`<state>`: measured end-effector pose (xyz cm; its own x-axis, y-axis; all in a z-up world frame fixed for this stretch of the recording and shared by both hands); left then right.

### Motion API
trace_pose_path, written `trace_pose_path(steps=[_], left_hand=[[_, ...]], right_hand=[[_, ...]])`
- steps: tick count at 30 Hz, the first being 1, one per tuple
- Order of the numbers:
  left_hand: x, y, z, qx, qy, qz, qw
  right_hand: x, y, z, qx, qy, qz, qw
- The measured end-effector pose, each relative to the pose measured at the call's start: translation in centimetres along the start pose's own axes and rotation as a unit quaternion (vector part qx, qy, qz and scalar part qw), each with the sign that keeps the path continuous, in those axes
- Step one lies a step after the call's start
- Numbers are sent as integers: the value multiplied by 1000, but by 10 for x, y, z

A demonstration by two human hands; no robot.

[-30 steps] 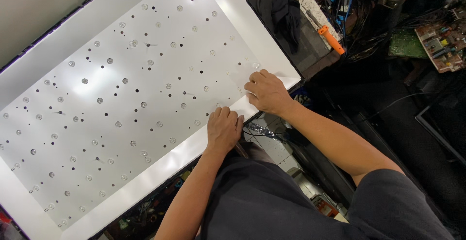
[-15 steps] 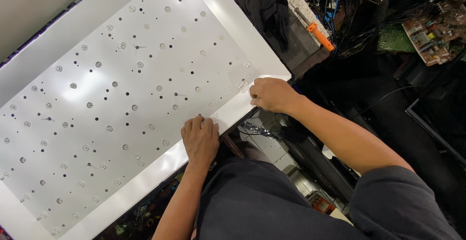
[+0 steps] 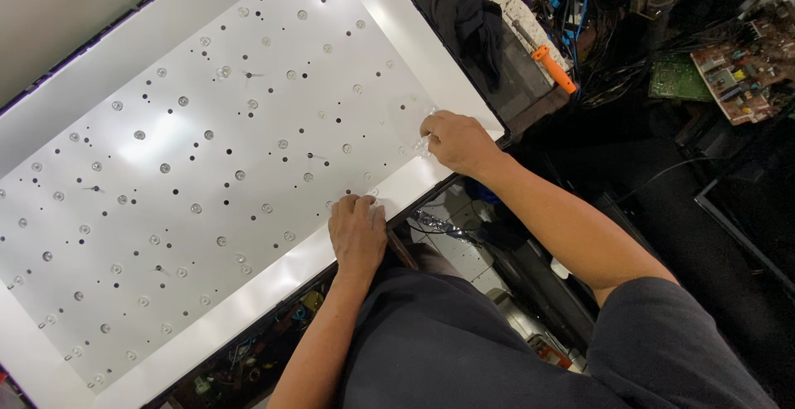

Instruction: The person peels a white diffuser sheet from the television panel, removes several plastic backlight strips from the internal frame, and places them into a small container.

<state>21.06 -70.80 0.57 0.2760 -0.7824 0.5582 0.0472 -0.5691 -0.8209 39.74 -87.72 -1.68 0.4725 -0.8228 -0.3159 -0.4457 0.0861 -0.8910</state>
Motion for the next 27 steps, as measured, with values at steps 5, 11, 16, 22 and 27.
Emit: trace_pose_path(steps=[5, 11, 16, 22, 27], left_hand=[[8, 11, 9, -19, 3, -59, 998], [3, -2, 7, -25, -44, -155, 987], [-10, -7, -2, -49, -100, -162, 981], [-7, -26, -6, -52, -151, -261, 952], [-15, -29, -4, -78, -204, -355, 909]], right_hand=[[-34, 7, -2, 20, -35, -91, 995], [-57, 21, -13, 87, -95, -187, 974], [-73, 24, -21, 112, -106, -215, 964], [-122, 42, -24, 114, -159, -122, 973], [-167, 42, -45, 187, -215, -122, 951]])
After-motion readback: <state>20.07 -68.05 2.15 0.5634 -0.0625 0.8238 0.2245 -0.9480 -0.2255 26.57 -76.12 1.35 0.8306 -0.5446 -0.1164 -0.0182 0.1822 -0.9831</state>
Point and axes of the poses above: each hand's wrist, its own z-axis towards the middle knuckle, its own y-axis out of the palm, x = y × z, the point moved 10 cm from there along z, towards the middle knuckle, and after that the axes turned 9 degrees about -z, right-handed, at the moved point
